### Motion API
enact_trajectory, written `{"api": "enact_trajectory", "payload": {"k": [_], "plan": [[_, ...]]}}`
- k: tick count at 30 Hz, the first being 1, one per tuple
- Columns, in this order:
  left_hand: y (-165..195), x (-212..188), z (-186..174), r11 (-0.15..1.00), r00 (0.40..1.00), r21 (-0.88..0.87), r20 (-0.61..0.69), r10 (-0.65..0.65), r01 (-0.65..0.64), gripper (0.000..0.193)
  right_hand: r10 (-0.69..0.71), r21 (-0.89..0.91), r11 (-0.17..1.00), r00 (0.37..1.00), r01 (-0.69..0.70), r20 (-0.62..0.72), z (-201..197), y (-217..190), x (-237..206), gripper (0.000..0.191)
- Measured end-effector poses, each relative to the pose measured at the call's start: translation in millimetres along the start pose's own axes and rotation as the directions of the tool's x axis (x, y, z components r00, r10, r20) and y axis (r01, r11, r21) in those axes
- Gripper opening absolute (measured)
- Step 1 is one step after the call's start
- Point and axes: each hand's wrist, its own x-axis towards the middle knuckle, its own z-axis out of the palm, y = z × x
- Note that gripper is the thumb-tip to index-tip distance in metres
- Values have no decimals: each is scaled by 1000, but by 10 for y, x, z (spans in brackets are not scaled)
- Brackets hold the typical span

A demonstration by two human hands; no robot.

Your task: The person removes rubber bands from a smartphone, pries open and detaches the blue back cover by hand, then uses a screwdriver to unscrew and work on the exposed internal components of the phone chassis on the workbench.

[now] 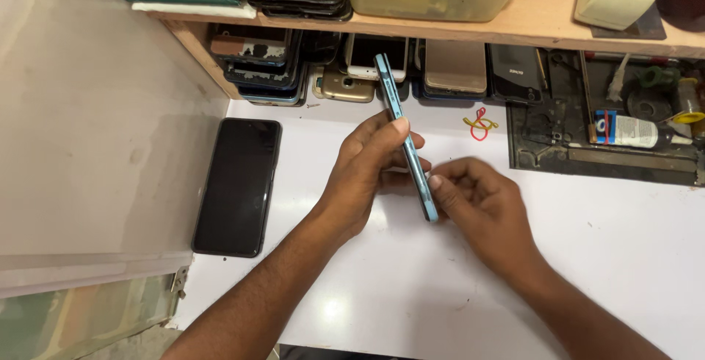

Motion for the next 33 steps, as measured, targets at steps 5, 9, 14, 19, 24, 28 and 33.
{"api": "enact_trajectory", "payload": {"k": [5,9,14,19,24,28,33], "plan": [[-23,5,13,995,993,-81,-103,-63,55,62,-415,-275,871,909,408,37,54,-131,-167,20],[-41,13,17,995,983,-42,-155,-101,95,65,-489,-357,799,869,483,80,71,-147,-203,19],[-63,22,25,995,981,-43,-169,-92,86,70,-512,-395,772,855,498,78,55,-141,-192,19],[-77,26,29,994,979,-63,-179,-99,89,72,-531,-426,739,840,522,109,26,-171,-181,21],[-83,28,28,996,981,-4,-171,-87,88,71,-538,-496,677,826,544,170,14,-194,-172,22],[-89,32,26,994,975,40,-200,-95,105,69,-537,-521,662,826,539,173,34,-204,-186,21],[-101,37,19,996,979,22,-186,-86,91,70,-565,-528,646,810,551,155,75,-212,-210,21]]}}
